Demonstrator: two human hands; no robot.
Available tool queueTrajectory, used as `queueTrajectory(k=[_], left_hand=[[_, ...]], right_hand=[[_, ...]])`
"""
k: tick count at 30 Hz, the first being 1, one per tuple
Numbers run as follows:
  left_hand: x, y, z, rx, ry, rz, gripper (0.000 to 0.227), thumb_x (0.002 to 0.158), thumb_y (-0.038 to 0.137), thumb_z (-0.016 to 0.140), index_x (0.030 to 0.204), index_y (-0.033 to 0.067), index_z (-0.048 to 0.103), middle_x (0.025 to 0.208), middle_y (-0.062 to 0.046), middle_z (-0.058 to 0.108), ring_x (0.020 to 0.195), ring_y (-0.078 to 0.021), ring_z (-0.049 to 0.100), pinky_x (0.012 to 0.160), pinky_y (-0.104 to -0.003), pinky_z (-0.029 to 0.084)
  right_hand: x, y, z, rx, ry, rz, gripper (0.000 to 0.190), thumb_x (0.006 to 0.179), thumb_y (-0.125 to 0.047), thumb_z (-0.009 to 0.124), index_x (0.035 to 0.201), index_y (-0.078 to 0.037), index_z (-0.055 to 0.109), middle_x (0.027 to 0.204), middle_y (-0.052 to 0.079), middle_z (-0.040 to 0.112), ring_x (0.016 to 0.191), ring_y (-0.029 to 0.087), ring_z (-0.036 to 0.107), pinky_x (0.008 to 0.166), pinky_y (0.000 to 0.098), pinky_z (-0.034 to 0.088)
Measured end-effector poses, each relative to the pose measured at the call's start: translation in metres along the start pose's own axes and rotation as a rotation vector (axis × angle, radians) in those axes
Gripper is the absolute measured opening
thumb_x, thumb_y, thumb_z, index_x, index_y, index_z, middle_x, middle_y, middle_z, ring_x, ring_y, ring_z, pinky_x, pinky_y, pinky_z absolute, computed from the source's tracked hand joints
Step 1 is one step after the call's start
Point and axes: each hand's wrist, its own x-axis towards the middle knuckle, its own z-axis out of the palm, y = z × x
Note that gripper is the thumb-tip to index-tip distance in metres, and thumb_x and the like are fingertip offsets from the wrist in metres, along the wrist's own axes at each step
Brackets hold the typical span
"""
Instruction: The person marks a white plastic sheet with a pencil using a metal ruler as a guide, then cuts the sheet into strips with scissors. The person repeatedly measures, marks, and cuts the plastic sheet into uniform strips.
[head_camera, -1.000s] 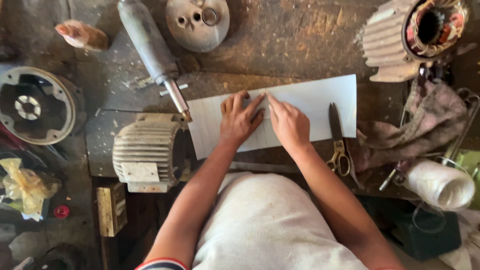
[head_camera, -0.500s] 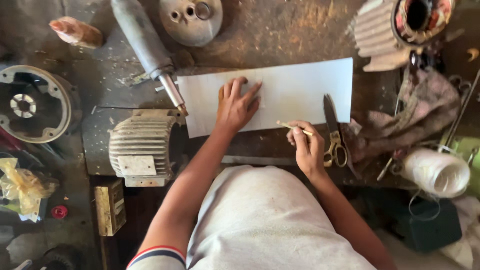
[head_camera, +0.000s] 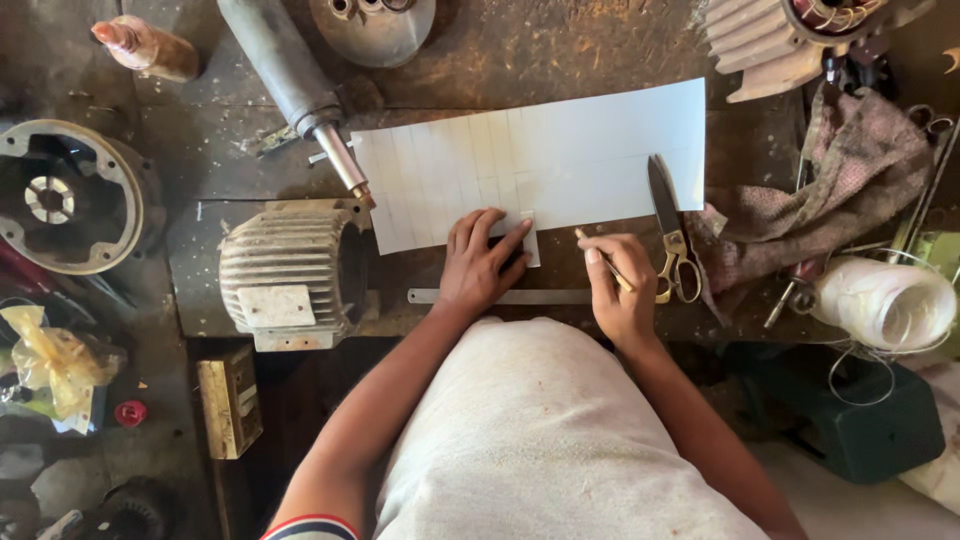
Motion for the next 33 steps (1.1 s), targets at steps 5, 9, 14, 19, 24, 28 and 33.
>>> queueTrajectory(k=[5, 9, 14, 19, 24, 28, 33], left_hand=[[0.0, 0.001, 0.001, 0.002, -0.015, -0.004, 0.049, 0.091, 0.032, 0.078, 0.138, 0.023, 0.067, 0.14, -0.012, 0.051, 0.136, -0.0338, 0.044, 0.116, -0.052, 0.037], [0.0, 0.0, 0.001, 0.011, -0.008, 0.012, 0.049, 0.091, 0.032, 0.078, 0.139, 0.0235, 0.067, 0.14, -0.012, 0.051, 0.137, -0.0329, 0.044, 0.115, -0.051, 0.038], [0.001, 0.002, 0.0, 0.019, 0.005, 0.024, 0.049, 0.092, 0.033, 0.078, 0.138, 0.0234, 0.068, 0.139, -0.011, 0.051, 0.136, -0.0328, 0.044, 0.115, -0.051, 0.038], [0.004, -0.001, 0.0, 0.013, -0.013, 0.02, 0.049, 0.092, 0.033, 0.078, 0.138, 0.0232, 0.068, 0.139, -0.011, 0.052, 0.136, -0.0324, 0.045, 0.115, -0.05, 0.038], [0.003, -0.001, 0.0, 0.017, -0.014, 0.028, 0.049, 0.092, 0.032, 0.078, 0.139, 0.0232, 0.067, 0.139, -0.012, 0.051, 0.136, -0.0328, 0.045, 0.115, -0.051, 0.038], [0.003, -0.003, 0.002, 0.015, -0.025, 0.017, 0.05, 0.091, 0.033, 0.079, 0.139, 0.0242, 0.067, 0.14, -0.011, 0.051, 0.136, -0.0326, 0.044, 0.115, -0.051, 0.037], [0.001, -0.004, 0.005, 0.026, -0.049, 0.028, 0.052, 0.093, 0.033, 0.079, 0.143, 0.0242, 0.065, 0.142, -0.012, 0.049, 0.138, -0.0321, 0.043, 0.116, -0.052, 0.036]], right_hand=[[-0.005, -0.001, 0.005, 0.161, -0.088, 0.195, 0.022, 0.102, -0.005, 0.061, 0.123, 0.002, 0.068, 0.109, 0.016, 0.075, 0.097, 0.026, 0.077, 0.083, 0.0331, 0.06], [-0.004, -0.003, 0.012, 0.089, -0.085, 0.144, 0.018, 0.099, -0.007, 0.066, 0.116, 0.001, 0.069, 0.107, 0.016, 0.076, 0.097, 0.027, 0.077, 0.081, 0.0348, 0.06], [0.005, -0.001, 0.021, 0.056, -0.121, 0.094, 0.018, 0.096, -0.007, 0.07, 0.112, 0.0, 0.071, 0.106, 0.015, 0.077, 0.095, 0.029, 0.077, 0.079, 0.0355, 0.061], [0.009, 0.005, 0.03, 0.06, -0.112, 0.045, 0.018, 0.095, -0.006, 0.071, 0.112, 0.0, 0.07, 0.106, 0.017, 0.076, 0.097, 0.033, 0.076, 0.082, 0.0381, 0.06], [0.008, 0.011, 0.036, 0.028, -0.113, 0.047, 0.018, 0.095, -0.006, 0.072, 0.112, -0.001, 0.071, 0.104, 0.018, 0.075, 0.095, 0.034, 0.075, 0.081, 0.0391, 0.059], [0.013, 0.016, 0.045, 0.016, -0.115, 0.023, 0.021, 0.095, -0.006, 0.072, 0.115, -0.001, 0.071, 0.104, 0.018, 0.075, 0.094, 0.035, 0.074, 0.081, 0.0402, 0.059], [0.015, 0.023, 0.051, -0.049, -0.156, -0.003, 0.022, 0.097, -0.006, 0.071, 0.118, 0.0, 0.072, 0.102, 0.017, 0.075, 0.088, 0.032, 0.074, 0.077, 0.0401, 0.059]])
